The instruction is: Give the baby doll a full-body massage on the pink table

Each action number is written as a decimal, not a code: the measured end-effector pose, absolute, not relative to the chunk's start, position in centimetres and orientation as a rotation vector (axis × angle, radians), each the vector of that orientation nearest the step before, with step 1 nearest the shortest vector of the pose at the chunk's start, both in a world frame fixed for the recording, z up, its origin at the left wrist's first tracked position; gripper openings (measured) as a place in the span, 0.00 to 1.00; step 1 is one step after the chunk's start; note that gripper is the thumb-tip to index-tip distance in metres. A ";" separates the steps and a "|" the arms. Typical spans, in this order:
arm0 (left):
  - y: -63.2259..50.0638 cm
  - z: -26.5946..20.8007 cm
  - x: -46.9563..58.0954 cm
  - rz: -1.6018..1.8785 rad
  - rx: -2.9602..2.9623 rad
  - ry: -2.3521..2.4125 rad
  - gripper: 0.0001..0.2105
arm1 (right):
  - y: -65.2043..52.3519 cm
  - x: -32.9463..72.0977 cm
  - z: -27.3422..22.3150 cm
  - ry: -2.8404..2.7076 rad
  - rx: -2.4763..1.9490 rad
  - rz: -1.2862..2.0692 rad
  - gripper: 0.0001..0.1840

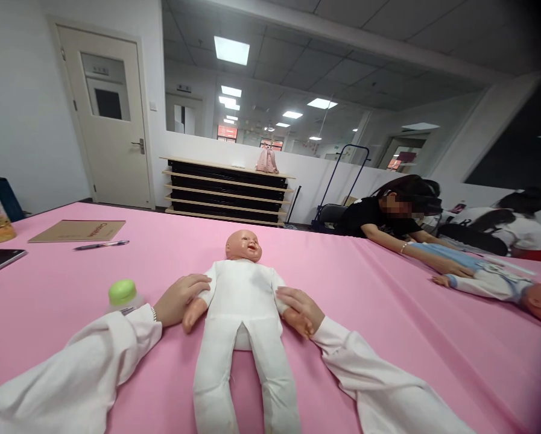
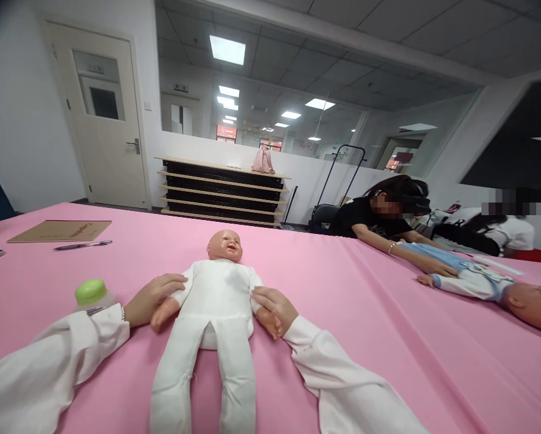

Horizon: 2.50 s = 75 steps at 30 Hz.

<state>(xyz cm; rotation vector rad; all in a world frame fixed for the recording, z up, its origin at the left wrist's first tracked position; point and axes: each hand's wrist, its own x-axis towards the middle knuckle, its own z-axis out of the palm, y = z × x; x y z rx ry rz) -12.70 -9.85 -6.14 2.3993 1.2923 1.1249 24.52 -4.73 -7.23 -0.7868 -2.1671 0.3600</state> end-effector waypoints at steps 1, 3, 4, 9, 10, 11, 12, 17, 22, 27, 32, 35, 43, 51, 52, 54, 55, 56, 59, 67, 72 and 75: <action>-9.9 -6.2 -12.8 1.096 2.449 1.267 0.12 | -4.7 24.7 -7.0 -2.204 -0.772 0.404 0.21; -9.4 -6.2 -12.4 1.159 2.416 1.299 0.13 | -4.2 24.1 -6.3 -2.207 -0.788 0.469 0.24; -8.8 -6.2 -11.9 1.222 2.347 1.335 0.14 | -3.6 23.5 -6.1 -2.148 -0.833 0.477 0.26; -4.6 -6.1 -9.0 1.446 1.875 1.604 0.20 | 0.7 19.4 -6.4 -1.583 -1.086 0.515 0.32; -3.8 -6.1 -8.6 1.428 1.822 1.682 0.21 | 1.7 18.8 -6.6 -1.501 -1.114 0.557 0.31; -3.0 -6.0 -8.3 1.383 1.785 1.763 0.22 | 2.6 18.3 -6.9 -1.444 -1.135 0.618 0.30; -2.3 -6.0 -8.1 1.323 1.759 1.837 0.21 | 3.4 18.0 -7.2 -1.415 -1.152 0.678 0.29; -0.5 -6.2 -8.1 1.125 1.724 1.958 0.20 | 5.1 17.7 -7.7 -1.461 -1.170 0.729 0.26; -0.4 -6.5 -8.3 1.125 1.718 1.980 0.21 | 4.6 17.4 -7.4 -1.399 -1.237 0.732 0.28; -1.1 -5.9 -7.7 1.201 1.690 2.023 0.21 | 3.5 16.7 -6.7 -1.352 -1.291 0.566 0.29; -4.3 -5.7 -8.6 1.411 1.667 1.926 0.26 | 0.3 18.1 -6.6 -1.454 -1.165 0.292 0.33; -6.9 -5.8 -10.7 1.388 1.953 1.711 0.25 | -2.2 20.6 -6.6 -1.859 -0.925 0.220 0.27; -7.2 -6.1 -12.0 1.306 2.302 1.356 0.16 | -2.2 21.7 -5.9 -2.135 -0.761 0.342 0.25; -1.0 -6.3 -8.4 1.191 1.580 1.943 0.25 | 3.8 16.8 -6.4 -1.458 -1.231 0.685 0.29; -0.7 -6.2 -8.4 1.134 1.573 1.977 0.25 | 4.0 16.6 -6.5 -1.458 -1.258 0.684 0.28; -0.3 -6.1 -8.6 1.061 1.591 2.010 0.24 | 4.3 16.6 -6.8 -1.454 -1.287 0.671 0.26; -0.2 -6.1 -8.7 1.032 1.599 2.027 0.23 | 4.3 16.7 -7.0 -1.446 -1.299 0.665 0.26; -0.2 -6.1 -8.8 1.013 1.605 2.038 0.23 | 4.3 16.8 -7.1 -1.438 -1.315 0.666 0.26; -0.3 -6.2 -9.0 1.016 1.603 2.035 0.23 | 4.4 17.0 -7.4 -1.406 -1.332 0.691 0.29; -1.4 -6.4 -8.8 1.371 1.531 1.961 0.36 | 3.0 16.9 -6.8 -1.303 -1.233 0.533 0.38; -3.4 -6.2 -8.9 1.534 1.605 1.759 0.32 | 0.6 17.3 -6.5 -1.412 -1.099 0.391 0.38; -4.9 -6.1 -9.9 1.510 1.683 1.559 0.23 | -1.3 18.4 -6.4 -1.649 -0.939 0.353 0.32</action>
